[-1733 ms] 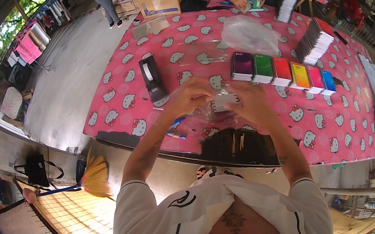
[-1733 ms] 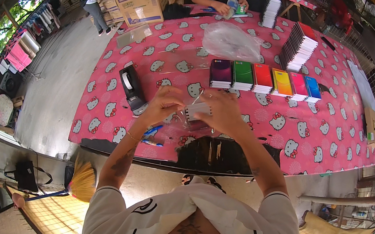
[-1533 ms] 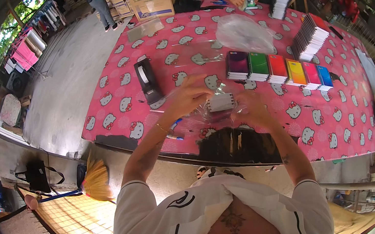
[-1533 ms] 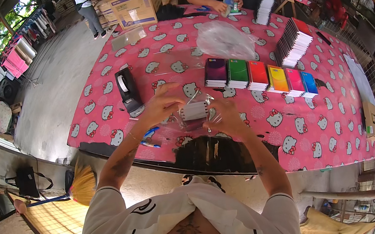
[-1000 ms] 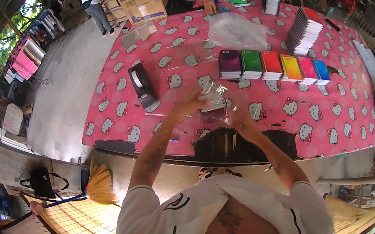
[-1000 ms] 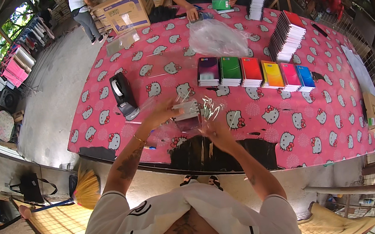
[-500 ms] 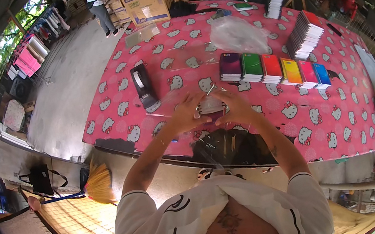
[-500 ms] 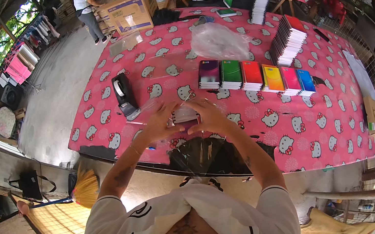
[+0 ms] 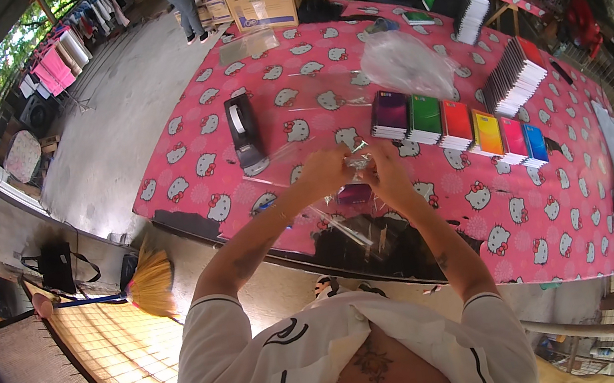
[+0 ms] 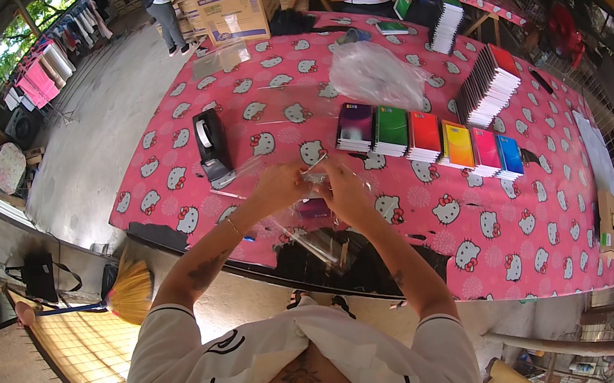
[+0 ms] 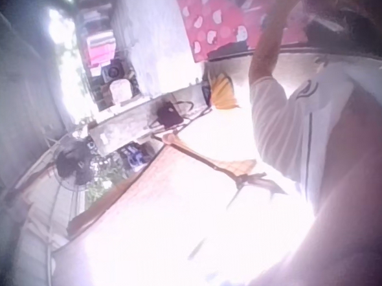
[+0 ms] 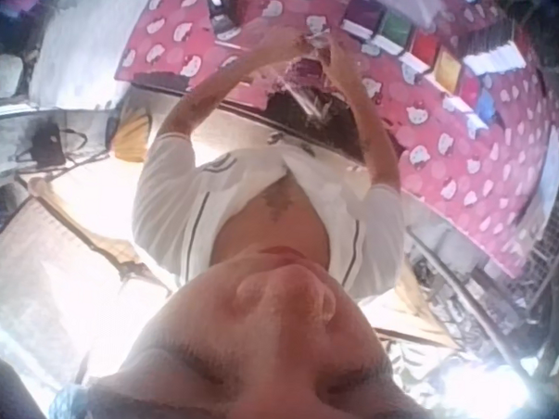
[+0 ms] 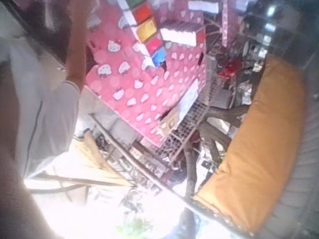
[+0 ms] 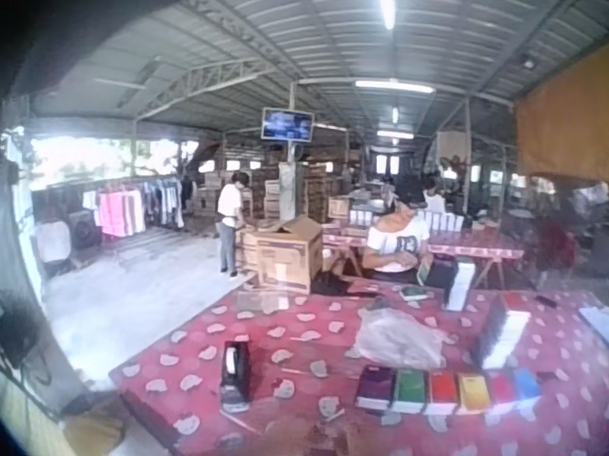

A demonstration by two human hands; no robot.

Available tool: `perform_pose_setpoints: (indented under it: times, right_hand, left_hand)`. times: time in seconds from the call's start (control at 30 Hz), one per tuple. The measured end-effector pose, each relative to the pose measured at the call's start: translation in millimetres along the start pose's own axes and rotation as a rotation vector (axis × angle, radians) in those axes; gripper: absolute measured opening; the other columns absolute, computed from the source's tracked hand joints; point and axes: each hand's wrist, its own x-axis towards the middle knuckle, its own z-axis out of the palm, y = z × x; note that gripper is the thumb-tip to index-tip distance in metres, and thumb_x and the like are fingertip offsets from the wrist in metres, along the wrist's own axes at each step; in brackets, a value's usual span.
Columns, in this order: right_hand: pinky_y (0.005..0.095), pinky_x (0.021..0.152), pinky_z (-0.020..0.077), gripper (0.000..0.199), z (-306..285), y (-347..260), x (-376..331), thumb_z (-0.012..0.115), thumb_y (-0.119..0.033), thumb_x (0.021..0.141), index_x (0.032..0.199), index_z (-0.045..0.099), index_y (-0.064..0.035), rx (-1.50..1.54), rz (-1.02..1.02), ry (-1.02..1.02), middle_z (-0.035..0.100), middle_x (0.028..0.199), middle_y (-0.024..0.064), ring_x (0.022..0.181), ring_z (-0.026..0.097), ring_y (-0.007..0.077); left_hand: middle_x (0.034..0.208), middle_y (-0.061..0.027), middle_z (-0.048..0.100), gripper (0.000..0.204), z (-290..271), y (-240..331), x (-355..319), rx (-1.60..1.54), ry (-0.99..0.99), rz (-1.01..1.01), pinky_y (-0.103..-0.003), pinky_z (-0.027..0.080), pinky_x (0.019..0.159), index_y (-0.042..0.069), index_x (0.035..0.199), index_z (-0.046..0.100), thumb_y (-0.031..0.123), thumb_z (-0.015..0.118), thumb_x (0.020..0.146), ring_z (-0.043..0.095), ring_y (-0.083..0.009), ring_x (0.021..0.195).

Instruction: The person gathers small colorful notebooks from stacks on a table, aligns them into a single pile, and places them into a clear plastic bag.

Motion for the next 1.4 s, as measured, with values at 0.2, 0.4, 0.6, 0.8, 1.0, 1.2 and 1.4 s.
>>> perform_pose_setpoints:
  times: [0.2, 0.4, 0.6, 0.8, 1.0, 1.2, 1.4]
  right_hand:
    - [0.0329, 0.085, 0.053, 0.042, 4.8, 7.6, -5.5, 0.074, -0.003, 0.08, 0.119, 0.058, -0.0054, 0.304, 0.122, 0.089, 0.057, 0.113, 0.0096, 0.099, 0.061, 0.0223]
    - [0.0297, 0.085, 0.0531, 0.036, 30.9, 39.7, -14.7, 0.07, 0.0, 0.083, 0.117, 0.058, -0.0033, 0.757, 0.403, 0.157, 0.054, 0.112, 0.0071, 0.102, 0.056, 0.0161]
    - [0.0291, 0.085, 0.0558, 0.036, 48.9, 31.2, -9.3, 0.068, 0.002, 0.082, 0.117, 0.059, -0.0039, 0.739, 0.4, 0.201, 0.049, 0.112, 0.0071, 0.101, 0.054, 0.0175]
    - [0.0285, 0.084, 0.0539, 0.04, 41.5, 40.9, -16.4, 0.068, 0.0, 0.085, 0.122, 0.055, -0.0039, 0.645, 0.296, 0.214, 0.053, 0.115, 0.0089, 0.102, 0.056, 0.0165]
    - [0.0348, 0.091, 0.0477, 0.039, 60.4, 38.4, -12.4, 0.071, -0.005, 0.083, 0.12, 0.058, -0.0049, 0.631, 0.315, 0.221, 0.049, 0.115, 0.0091, 0.105, 0.052, 0.0218]
    - [0.0348, 0.091, 0.0454, 0.042, 52.8, 42.2, -17.7, 0.072, -0.007, 0.081, 0.121, 0.057, -0.0052, 0.6, 0.328, 0.291, 0.051, 0.115, 0.0102, 0.104, 0.052, 0.0216]
    - [0.0351, 0.09, 0.0466, 0.047, 49.1, 44.7, -14.9, 0.074, -0.007, 0.08, 0.123, 0.056, -0.0058, 0.656, 0.322, 0.262, 0.051, 0.113, 0.0089, 0.104, 0.053, 0.021]
  left_hand:
    - [0.092, -0.0182, 0.069, 0.038, -1.8, 0.9, 2.4, 0.084, 0.012, -0.021, -0.05, 0.053, 0.077, 0.003, 0.106, 0.057, 0.022, 0.073, 0.077, 0.066, -0.0423, 0.091]
    - [0.096, -0.0139, 0.067, 0.043, 8.4, -43.8, 7.3, -0.371, 0.235, -0.126, -0.045, 0.05, 0.082, 0.004, 0.111, 0.063, 0.026, 0.079, 0.078, 0.064, -0.0336, 0.091]
    - [0.097, -0.0155, 0.069, 0.042, -42.1, -216.4, -38.2, -0.161, 0.777, -0.767, -0.041, 0.051, 0.086, 0.003, 0.11, 0.071, 0.035, 0.077, 0.083, 0.064, -0.0272, 0.092]
    - [0.085, 0.0005, 0.067, 0.013, -13.4, -210.9, -23.1, -0.967, 1.078, -0.394, -0.024, 0.048, 0.077, -0.001, 0.096, 0.071, 0.01, 0.07, 0.089, 0.06, -0.0088, 0.079]
    - [0.081, -0.015, 0.073, 0.017, -31.1, -242.6, -70.9, -0.359, 0.903, -0.681, -0.04, 0.056, 0.066, -0.001, 0.084, 0.073, 0.016, 0.072, 0.082, 0.07, -0.0287, 0.069]
    - [0.079, -0.0122, 0.072, 0.018, -68.5, -78.9, -2.7, 0.06, 0.118, 0.062, -0.044, 0.055, 0.07, 0.009, 0.083, 0.074, 0.026, 0.07, 0.079, 0.07, -0.034, 0.074]
    - [0.076, -0.0088, 0.068, 0.019, -43.8, 5.9, 94.1, 0.345, -0.61, 0.529, -0.035, 0.049, 0.065, 0.009, 0.082, 0.069, 0.025, 0.077, 0.077, 0.067, -0.0242, 0.074]
